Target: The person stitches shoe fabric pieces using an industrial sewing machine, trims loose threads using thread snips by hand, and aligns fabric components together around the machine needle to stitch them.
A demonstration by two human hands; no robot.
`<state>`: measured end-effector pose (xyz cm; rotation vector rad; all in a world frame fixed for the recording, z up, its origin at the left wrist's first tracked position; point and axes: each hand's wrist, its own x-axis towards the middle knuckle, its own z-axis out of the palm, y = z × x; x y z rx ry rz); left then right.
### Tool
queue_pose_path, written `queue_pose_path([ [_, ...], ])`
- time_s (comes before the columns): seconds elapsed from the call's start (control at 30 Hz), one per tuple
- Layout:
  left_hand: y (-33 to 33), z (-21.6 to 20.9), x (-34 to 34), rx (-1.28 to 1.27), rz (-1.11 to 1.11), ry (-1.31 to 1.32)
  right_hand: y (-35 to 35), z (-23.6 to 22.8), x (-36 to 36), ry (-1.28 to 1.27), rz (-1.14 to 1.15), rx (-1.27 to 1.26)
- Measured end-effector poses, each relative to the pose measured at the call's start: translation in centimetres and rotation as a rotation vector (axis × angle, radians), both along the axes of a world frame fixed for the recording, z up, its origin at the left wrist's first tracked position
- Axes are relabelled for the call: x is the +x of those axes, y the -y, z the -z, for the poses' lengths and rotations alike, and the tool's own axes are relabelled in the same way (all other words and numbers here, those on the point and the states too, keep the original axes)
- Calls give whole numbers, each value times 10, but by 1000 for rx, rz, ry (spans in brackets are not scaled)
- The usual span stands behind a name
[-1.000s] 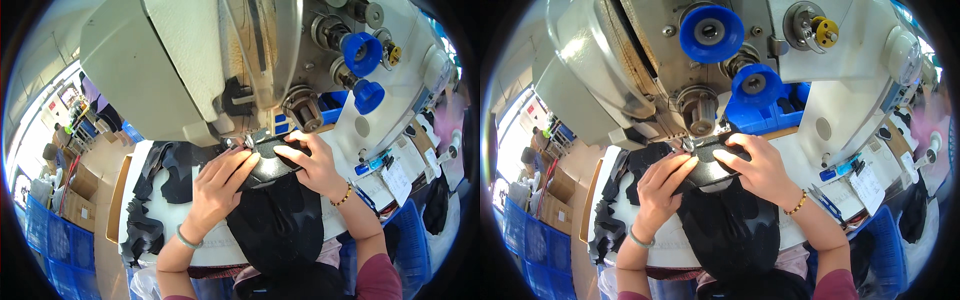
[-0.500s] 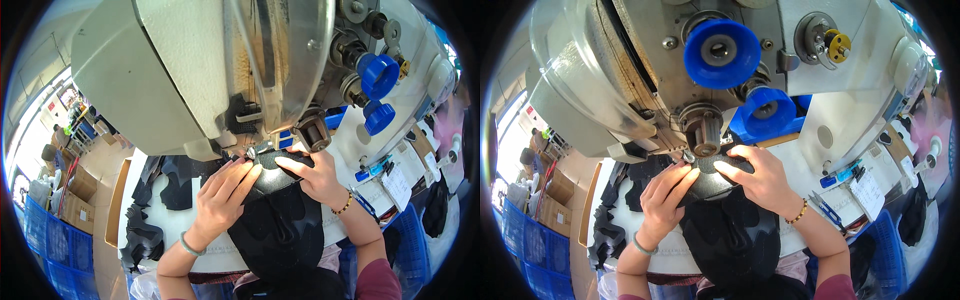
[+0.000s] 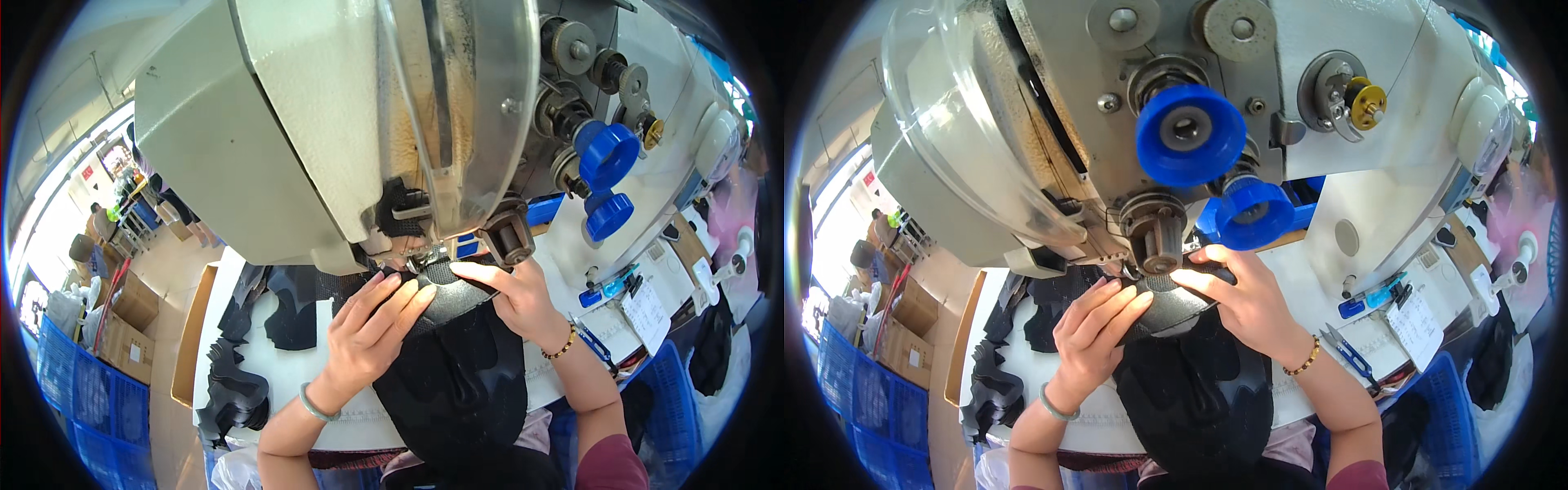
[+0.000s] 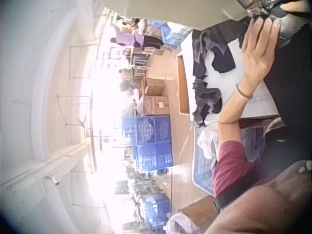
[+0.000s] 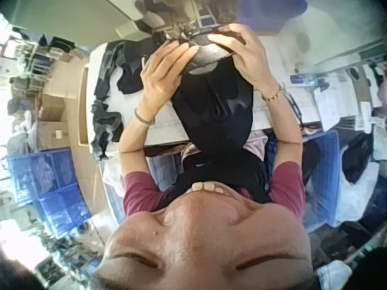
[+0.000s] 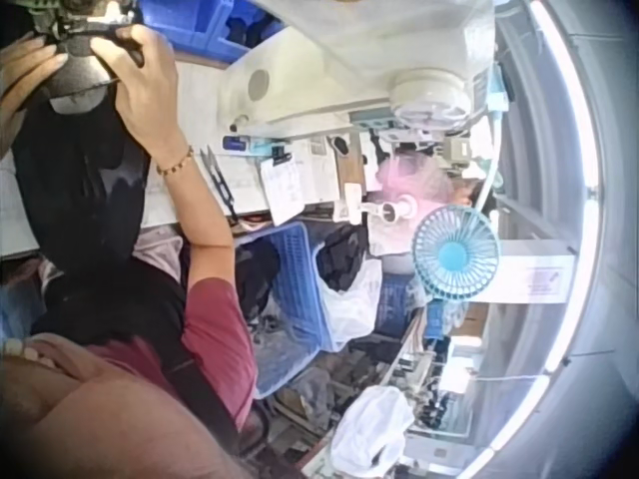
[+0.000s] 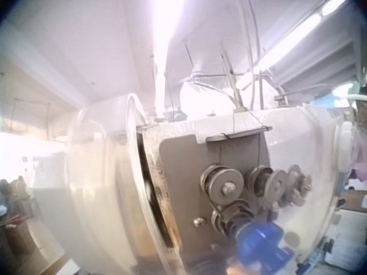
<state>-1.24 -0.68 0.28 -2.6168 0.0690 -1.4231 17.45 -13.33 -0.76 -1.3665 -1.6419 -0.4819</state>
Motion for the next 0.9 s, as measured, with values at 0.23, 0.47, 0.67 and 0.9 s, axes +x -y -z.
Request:
queue_pose_path([
  [0.23,2,1,-1,26,-20,-34,4,-8,3,53,0,22],
  [0.47,3,-5,-1,70,-25,3,2,-11,13,120,-84,-65],
  [0.67,0,-3,-3,62,-30,-35,5,-6,7,6,-90,-38],
  [0.9,-4,-3,0,38,-10,-37,4,-11,8,21,-84,-23],
])
